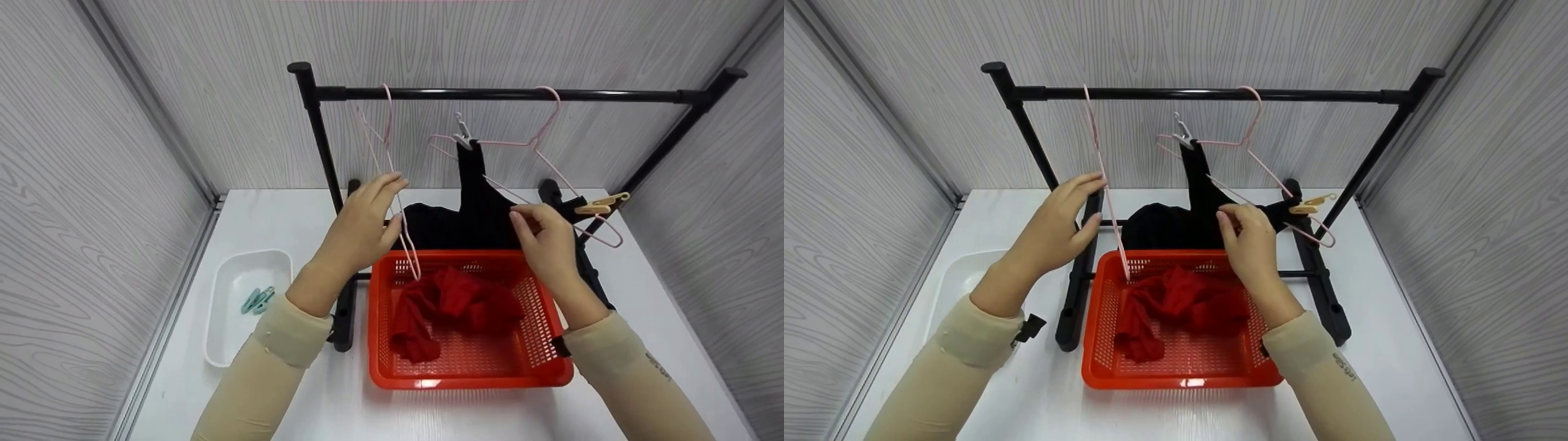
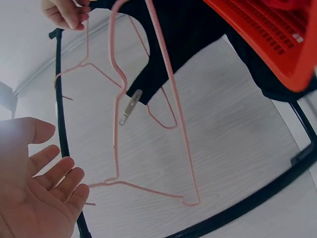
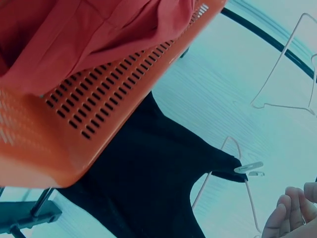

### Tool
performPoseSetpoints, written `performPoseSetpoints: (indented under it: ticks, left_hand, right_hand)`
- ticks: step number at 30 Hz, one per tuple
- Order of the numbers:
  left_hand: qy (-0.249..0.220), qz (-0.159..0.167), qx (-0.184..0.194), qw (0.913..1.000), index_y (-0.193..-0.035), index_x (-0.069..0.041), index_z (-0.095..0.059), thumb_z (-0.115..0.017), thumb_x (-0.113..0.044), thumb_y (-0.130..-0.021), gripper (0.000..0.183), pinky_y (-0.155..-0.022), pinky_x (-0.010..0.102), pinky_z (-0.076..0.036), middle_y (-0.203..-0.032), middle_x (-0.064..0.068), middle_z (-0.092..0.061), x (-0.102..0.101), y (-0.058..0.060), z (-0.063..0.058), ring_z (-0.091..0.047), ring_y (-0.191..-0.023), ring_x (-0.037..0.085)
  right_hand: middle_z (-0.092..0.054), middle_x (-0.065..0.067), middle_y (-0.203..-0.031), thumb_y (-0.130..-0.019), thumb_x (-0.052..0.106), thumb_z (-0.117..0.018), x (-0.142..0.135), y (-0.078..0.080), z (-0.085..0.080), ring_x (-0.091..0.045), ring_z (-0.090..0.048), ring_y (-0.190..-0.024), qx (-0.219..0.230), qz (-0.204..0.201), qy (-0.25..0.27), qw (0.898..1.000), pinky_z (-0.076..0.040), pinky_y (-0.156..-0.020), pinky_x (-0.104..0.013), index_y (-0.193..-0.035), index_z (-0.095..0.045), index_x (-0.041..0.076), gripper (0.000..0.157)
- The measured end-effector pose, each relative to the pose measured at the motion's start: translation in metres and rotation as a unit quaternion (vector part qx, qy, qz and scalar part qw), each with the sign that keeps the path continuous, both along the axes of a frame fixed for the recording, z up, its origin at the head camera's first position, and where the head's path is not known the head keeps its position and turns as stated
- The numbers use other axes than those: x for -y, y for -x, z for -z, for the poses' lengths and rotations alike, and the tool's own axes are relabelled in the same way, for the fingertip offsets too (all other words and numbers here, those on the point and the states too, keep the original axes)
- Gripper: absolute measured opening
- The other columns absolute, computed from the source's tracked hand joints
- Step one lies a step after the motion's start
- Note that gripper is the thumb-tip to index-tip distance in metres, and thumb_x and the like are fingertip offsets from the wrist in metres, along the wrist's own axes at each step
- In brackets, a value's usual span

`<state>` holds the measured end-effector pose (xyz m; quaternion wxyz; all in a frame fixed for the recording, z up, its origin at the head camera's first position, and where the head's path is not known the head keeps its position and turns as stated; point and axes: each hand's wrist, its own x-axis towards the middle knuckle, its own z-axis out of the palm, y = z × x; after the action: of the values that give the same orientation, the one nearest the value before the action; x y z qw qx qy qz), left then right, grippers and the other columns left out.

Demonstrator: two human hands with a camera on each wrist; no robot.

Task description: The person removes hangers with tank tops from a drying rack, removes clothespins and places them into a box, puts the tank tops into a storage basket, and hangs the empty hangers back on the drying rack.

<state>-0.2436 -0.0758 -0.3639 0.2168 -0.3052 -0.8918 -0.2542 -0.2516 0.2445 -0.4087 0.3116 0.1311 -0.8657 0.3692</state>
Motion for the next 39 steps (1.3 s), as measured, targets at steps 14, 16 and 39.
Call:
performPoseSetpoints:
  ticks: [14,16,39]
  left_hand:
    - [-0.045,0.03,0.044,0.9976,-0.14,-0.003,-0.053,-0.056,-0.016,-0.1,0.042,-0.112,0.028,-0.036,-0.142,0.01,-0.053,-0.037,-0.016,-0.008,-0.05,-0.133,0.021]
    - [-0.044,0.033,0.05,0.9972,-0.141,-0.003,-0.053,-0.056,-0.016,-0.1,0.043,-0.112,0.029,-0.036,-0.142,0.01,-0.053,-0.045,-0.018,-0.01,-0.05,-0.133,0.022]
    - [-0.094,-0.013,0.079,0.9923,-0.138,-0.005,-0.056,-0.059,-0.017,-0.098,0.041,-0.111,0.028,-0.038,-0.141,0.007,-0.055,-0.113,-0.042,-0.001,-0.051,-0.131,0.02]
  right_hand:
    - [-0.067,-0.011,-0.084,-0.095,0.009,-0.068,-0.031,-0.005,-0.012,-0.007,-0.053,-0.072,-0.021,0.025,-0.028,0.999,-0.038,-0.065,-0.012,-0.101,-0.075,0.0,0.012]
    - [-0.067,-0.011,-0.084,-0.096,0.009,-0.067,-0.034,-0.006,-0.014,-0.005,-0.052,-0.072,-0.028,0.031,-0.03,0.999,-0.038,-0.065,-0.011,-0.1,-0.075,0.0,0.012]
    - [-0.07,-0.014,-0.092,-0.095,0.005,-0.067,-0.075,-0.013,-0.028,0.008,-0.051,-0.075,-0.048,0.07,0.016,0.996,-0.04,-0.067,-0.013,-0.103,-0.075,-0.002,0.013]
